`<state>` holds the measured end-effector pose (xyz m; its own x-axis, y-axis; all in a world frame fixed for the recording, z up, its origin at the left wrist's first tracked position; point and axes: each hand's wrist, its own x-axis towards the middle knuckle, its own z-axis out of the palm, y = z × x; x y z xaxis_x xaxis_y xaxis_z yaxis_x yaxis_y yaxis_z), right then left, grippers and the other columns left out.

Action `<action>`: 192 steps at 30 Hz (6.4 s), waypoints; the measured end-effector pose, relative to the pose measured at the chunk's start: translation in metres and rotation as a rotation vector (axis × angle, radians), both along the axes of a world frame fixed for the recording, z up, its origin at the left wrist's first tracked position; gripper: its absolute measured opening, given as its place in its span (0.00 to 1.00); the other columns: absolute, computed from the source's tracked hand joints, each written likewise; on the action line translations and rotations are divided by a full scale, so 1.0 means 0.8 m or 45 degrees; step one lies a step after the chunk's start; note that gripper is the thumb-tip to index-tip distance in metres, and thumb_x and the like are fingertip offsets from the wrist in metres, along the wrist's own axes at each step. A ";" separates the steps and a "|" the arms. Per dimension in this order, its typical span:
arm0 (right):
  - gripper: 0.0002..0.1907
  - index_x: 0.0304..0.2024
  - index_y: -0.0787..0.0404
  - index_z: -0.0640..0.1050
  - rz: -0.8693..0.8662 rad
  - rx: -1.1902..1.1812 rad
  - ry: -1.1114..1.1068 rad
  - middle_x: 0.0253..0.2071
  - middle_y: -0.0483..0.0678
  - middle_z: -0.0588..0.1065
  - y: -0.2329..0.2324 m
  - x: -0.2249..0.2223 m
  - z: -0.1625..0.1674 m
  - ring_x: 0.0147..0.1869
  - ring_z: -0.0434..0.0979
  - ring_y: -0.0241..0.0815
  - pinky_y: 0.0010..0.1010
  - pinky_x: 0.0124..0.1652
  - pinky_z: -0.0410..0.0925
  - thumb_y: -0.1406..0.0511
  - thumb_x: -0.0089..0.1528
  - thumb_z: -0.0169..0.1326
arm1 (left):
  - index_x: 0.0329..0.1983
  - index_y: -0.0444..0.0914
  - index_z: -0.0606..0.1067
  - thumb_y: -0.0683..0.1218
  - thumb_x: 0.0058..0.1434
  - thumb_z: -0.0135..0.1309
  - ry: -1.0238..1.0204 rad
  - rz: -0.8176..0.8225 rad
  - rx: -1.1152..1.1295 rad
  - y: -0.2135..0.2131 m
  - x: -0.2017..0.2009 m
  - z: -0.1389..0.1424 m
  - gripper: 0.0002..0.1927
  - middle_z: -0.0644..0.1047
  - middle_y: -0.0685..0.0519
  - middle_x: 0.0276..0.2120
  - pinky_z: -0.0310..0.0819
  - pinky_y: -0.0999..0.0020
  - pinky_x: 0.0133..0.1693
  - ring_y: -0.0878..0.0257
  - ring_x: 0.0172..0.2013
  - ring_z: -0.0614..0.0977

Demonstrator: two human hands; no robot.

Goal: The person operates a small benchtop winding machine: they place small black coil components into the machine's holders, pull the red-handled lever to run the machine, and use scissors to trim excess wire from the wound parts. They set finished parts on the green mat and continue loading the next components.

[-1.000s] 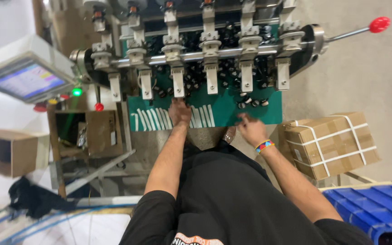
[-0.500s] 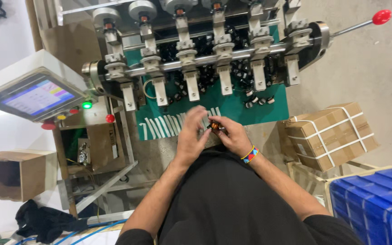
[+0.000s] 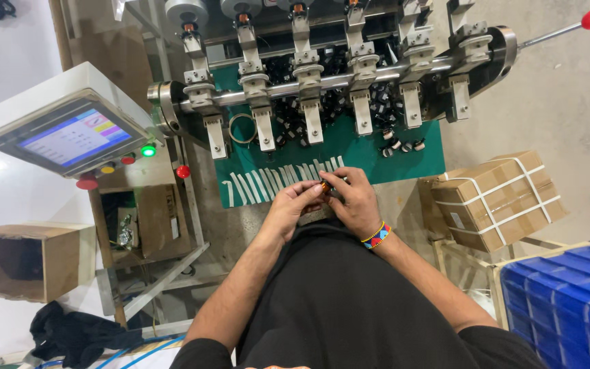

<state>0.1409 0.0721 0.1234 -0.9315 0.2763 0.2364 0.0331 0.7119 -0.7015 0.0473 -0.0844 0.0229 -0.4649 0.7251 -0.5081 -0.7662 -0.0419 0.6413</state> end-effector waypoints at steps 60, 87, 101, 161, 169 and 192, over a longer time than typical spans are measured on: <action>0.10 0.37 0.59 0.78 0.519 -0.513 -0.344 0.28 0.53 0.79 0.166 0.075 -0.020 0.31 0.81 0.53 0.40 0.32 0.71 0.61 0.68 0.51 | 0.59 0.31 0.70 0.37 0.61 0.61 0.236 0.427 0.073 0.151 0.084 0.048 0.23 0.80 0.47 0.49 0.81 0.68 0.48 0.61 0.45 0.84; 0.19 0.48 0.54 0.82 -0.254 -0.090 -0.458 0.43 0.53 0.73 0.117 -0.044 -0.284 0.42 0.76 0.56 0.44 0.42 0.71 0.65 0.53 0.64 | 0.56 0.31 0.74 0.40 0.60 0.63 0.597 0.120 -0.307 -0.031 -0.001 0.010 0.21 0.78 0.62 0.29 0.67 0.79 0.21 0.77 0.20 0.71; 0.11 0.48 0.61 0.77 0.334 -0.667 -0.159 0.56 0.54 0.69 0.075 0.030 -0.084 0.61 0.72 0.53 0.38 0.52 0.71 0.71 0.63 0.53 | 0.53 0.39 0.78 0.43 0.57 0.68 1.351 0.054 -0.544 0.038 0.014 0.031 0.20 0.72 0.56 0.18 0.67 0.72 0.25 0.71 0.20 0.71; 0.09 0.36 0.56 0.80 -0.128 0.083 -0.725 0.34 0.55 0.80 0.194 0.083 -0.247 0.42 0.82 0.58 0.47 0.44 0.73 0.63 0.66 0.50 | 0.57 0.37 0.74 0.51 0.61 0.64 1.266 -0.045 -0.947 0.088 0.013 -0.131 0.24 0.81 0.43 0.42 0.75 0.59 0.42 0.52 0.40 0.80; 0.12 0.41 0.62 0.76 -0.422 -0.028 -0.508 0.35 0.56 0.79 0.264 0.096 -0.258 0.41 0.80 0.60 0.49 0.38 0.71 0.63 0.59 0.60 | 0.50 0.30 0.73 0.49 0.54 0.67 1.403 0.457 -1.336 0.170 -0.062 -0.149 0.26 0.79 0.38 0.42 0.75 0.51 0.38 0.40 0.38 0.79; 0.22 0.51 0.57 0.78 0.282 -0.025 0.100 0.65 0.51 0.71 0.098 0.004 -0.045 0.72 0.67 0.56 0.47 0.65 0.63 0.66 0.53 0.65 | 0.65 0.38 0.62 0.48 0.64 0.59 0.227 0.201 -0.209 0.060 0.011 -0.010 0.29 0.83 0.56 0.47 0.73 0.74 0.35 0.69 0.38 0.79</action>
